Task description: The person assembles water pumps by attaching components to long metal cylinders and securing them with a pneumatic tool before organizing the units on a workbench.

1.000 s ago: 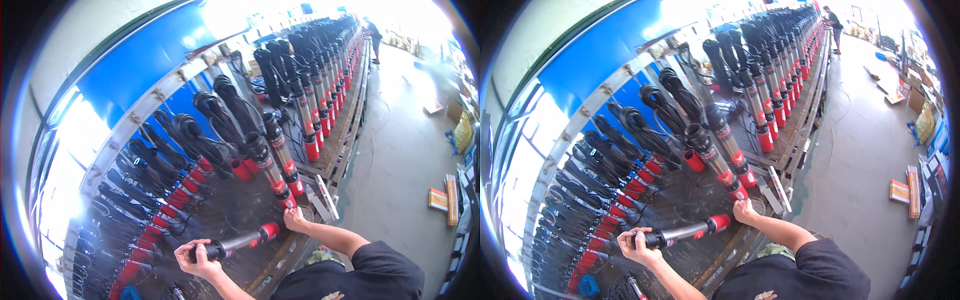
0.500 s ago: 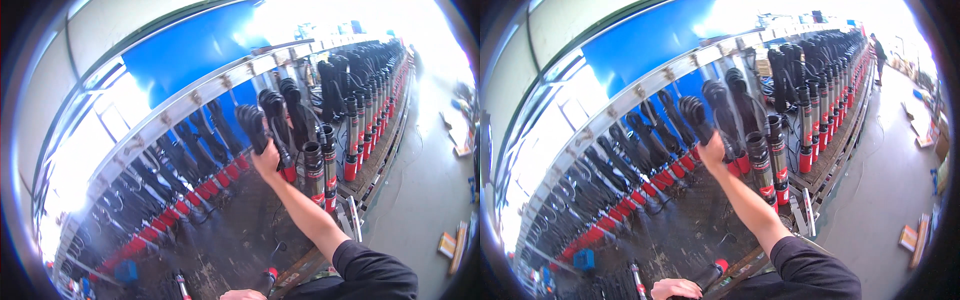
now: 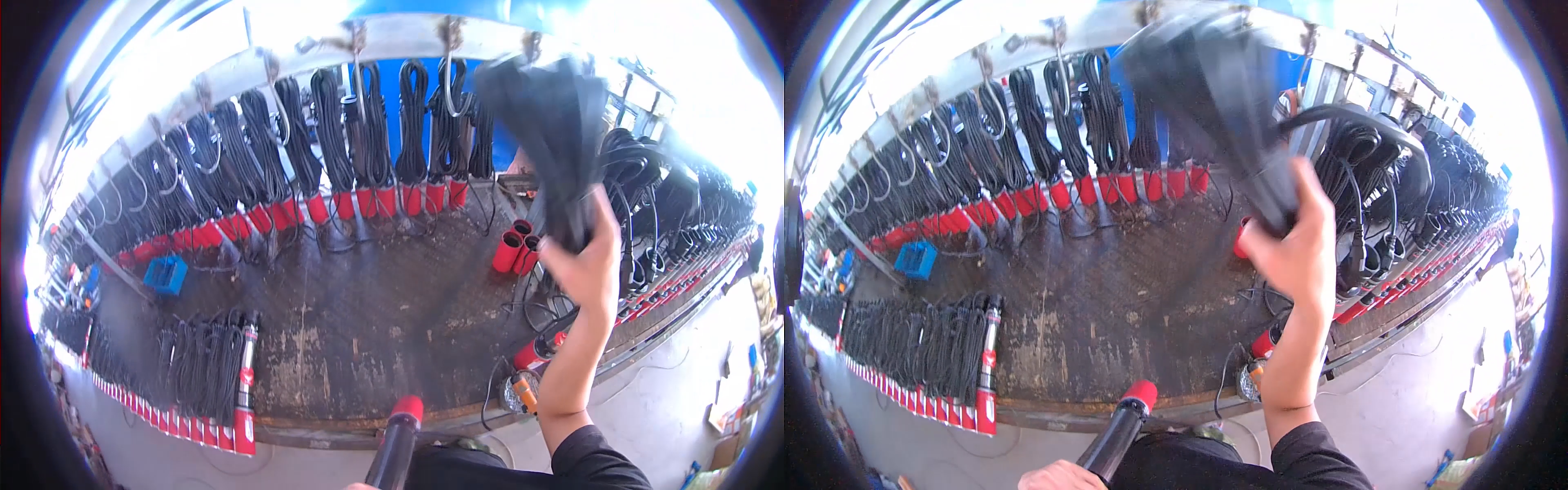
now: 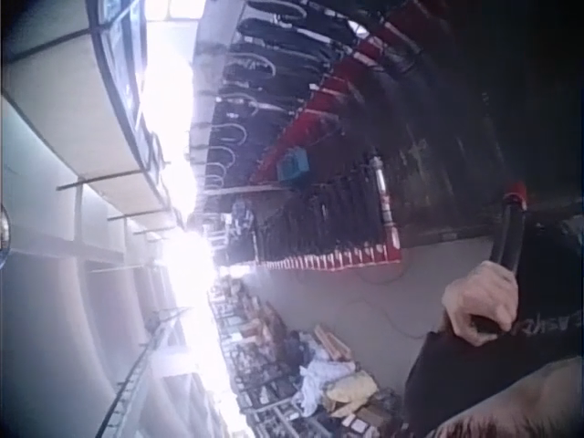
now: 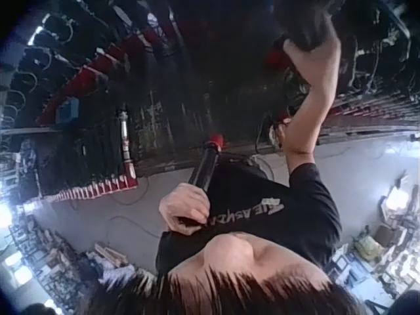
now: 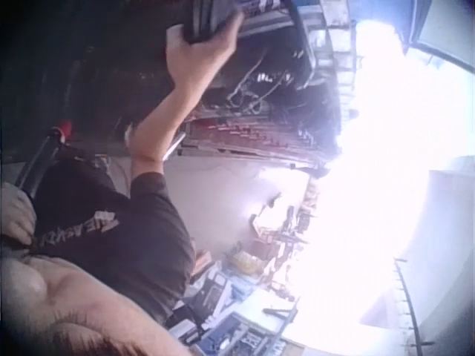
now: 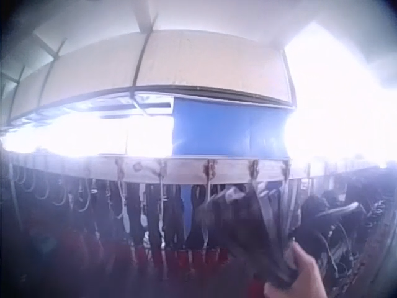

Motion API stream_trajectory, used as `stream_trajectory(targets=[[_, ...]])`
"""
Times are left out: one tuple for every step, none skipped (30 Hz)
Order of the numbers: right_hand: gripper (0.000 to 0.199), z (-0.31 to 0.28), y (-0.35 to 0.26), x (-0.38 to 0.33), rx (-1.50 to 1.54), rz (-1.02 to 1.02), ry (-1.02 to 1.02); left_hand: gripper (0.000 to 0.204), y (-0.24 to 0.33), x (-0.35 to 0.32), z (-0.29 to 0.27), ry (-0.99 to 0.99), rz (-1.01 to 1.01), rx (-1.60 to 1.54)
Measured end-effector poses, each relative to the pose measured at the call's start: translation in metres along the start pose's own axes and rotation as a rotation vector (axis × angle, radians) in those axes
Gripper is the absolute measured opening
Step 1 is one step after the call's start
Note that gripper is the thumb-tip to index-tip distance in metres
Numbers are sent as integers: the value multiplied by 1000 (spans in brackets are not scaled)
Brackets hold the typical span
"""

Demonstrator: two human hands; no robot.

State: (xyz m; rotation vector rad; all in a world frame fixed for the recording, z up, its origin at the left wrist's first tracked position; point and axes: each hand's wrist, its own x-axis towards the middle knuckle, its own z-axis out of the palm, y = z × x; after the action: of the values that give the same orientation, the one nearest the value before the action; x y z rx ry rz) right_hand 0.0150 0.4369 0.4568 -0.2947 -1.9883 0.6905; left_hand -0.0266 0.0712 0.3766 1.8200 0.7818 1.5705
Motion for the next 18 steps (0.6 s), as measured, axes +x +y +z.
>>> stream_trajectory(targets=[[56, 10, 2, -11, -16, -103, -172, 18, 2, -4, -2, 34, 13, 5], [57, 27, -3, -24, 30, -53, -418, 18, 6, -7, -1, 75, 27, 20], [58, 45, -3, -40, 58, 2, -661, 17, 4, -7, -4, 107, 46, 22], [60, 73, 17, -77, -120, -117, -634, 16, 2, -8, -6, 143, 66, 25], [62, 90, 34, -120, -298, -235, -607, 16, -1, -13, -7, 183, 79, 26], [70, 86, 23, -149, -337, -175, -758, 16, 5, -22, -8, 233, 77, 49], [61, 80, 20, -182, -99, -109, -807, 16, 10, -30, -9, 279, 84, 86], [45, 64, 5, -199, 308, 455, -1171, 13, 12, -38, -8, 352, 108, 92], [34, 52, 6, -221, 512, 505, -1404, 13, 15, -44, -6, 387, 125, 116], [35, 46, 10, -252, 867, 796, -1523, 13, 16, -44, -7, 389, 138, 121], [38, 53, 5, -264, 912, 1107, -1472, 13, 17, -48, -8, 404, 146, 136], [38, 66, 19, -276, 1028, 1284, -1256, 15, 15, -53, -9, 413, 149, 111], [39, 87, 46, -293, 1129, 1448, -1006, 16, 16, -56, -11, 395, 148, 104], [41, 115, 79, -300, 1198, 1427, -647, 17, 17, -56, -13, 375, 149, 98], [45, 136, 113, -304, 1241, 1382, -290, 19, 18, -57, -14, 355, 150, 91], [49, 168, 63, -244, 1031, 1186, -42, 19, 20, -62, -15, 363, 139, 102], [46, 187, 42, -212, 1089, 1127, -10, 20, 21, -64, -16, 362, 134, 104], [43, 212, 21, -193, 961, 910, -125, 20, 21, -63, -17, 353, 128, 101]])
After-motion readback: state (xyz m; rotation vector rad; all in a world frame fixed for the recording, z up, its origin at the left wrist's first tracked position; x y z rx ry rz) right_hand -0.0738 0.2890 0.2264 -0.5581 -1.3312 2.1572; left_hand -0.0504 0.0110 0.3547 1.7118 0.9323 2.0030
